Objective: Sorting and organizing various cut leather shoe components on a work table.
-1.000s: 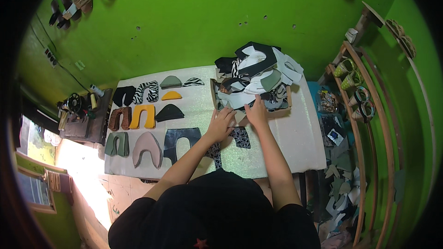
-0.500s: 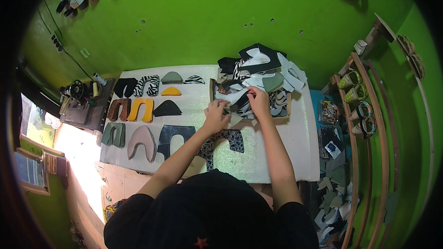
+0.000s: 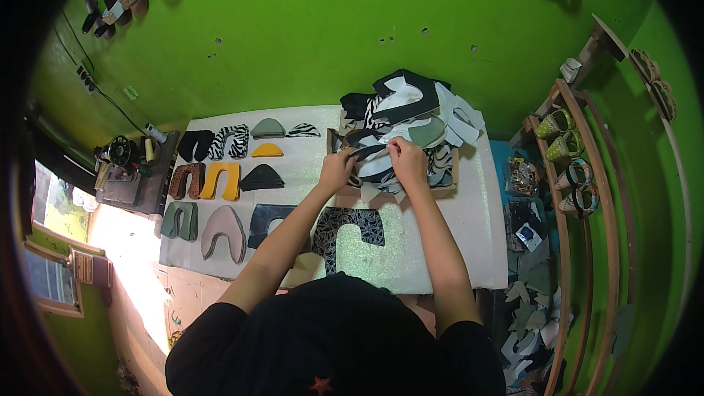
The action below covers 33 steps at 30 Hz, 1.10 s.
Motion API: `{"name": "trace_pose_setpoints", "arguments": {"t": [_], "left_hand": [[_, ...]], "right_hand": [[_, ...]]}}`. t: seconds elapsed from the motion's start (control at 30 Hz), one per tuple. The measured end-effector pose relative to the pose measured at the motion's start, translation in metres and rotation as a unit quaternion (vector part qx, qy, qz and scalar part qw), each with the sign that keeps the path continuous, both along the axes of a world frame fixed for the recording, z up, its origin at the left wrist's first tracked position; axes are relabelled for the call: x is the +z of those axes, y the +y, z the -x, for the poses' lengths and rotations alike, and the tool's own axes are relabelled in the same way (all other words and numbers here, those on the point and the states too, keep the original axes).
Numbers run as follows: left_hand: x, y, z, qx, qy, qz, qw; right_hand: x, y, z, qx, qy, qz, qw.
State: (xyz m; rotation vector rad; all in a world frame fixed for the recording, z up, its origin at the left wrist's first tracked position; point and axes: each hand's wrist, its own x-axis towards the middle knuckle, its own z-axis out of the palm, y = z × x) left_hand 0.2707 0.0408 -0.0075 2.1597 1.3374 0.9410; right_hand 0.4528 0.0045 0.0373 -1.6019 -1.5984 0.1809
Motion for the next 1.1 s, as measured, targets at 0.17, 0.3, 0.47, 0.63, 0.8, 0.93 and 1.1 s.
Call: {"name": "trace_pose_setpoints", "arguments": {"t": [0.17,0.3,0.47,0.63,0.8,0.93,1.1], "left_hand": [[0.005,0.01,0.006,0.022,-0.039,-0.013,0.999],[0.013,0.008,0.005,0.0,-0.027,-0.042,0.999],[0.01,0.007,0.006,0.014,-0.051,-0.065,0.996],[0.009,0.007,0.008,0.012,-0.066,-0.041,0.997],[0.001,0.005,0.014,0.002,-0.017,-0.02,1.0],[0.004,0.003,0.017,-0.077,-0.015,0.079,0.994],[0.02,-0.013,0.011,-0.116,0.014,-0.035,0.992]], "right_hand": [[-0.009,-0.004,-0.005,0.071,-0.009,-0.008,0.997],[-0.014,-0.007,-0.01,0.101,-0.231,-0.055,0.966],[-0.008,-0.006,-0.011,0.105,-0.324,-0.053,0.939],[-0.015,-0.005,-0.018,0.117,-0.364,-0.028,0.924],[-0.014,-0.004,-0.018,0.123,-0.249,-0.081,0.957],[-0.009,-0.001,-0.016,0.096,-0.163,-0.115,0.975],[-0.007,0.006,-0.018,0.058,-0.129,-0.11,0.984]]}}
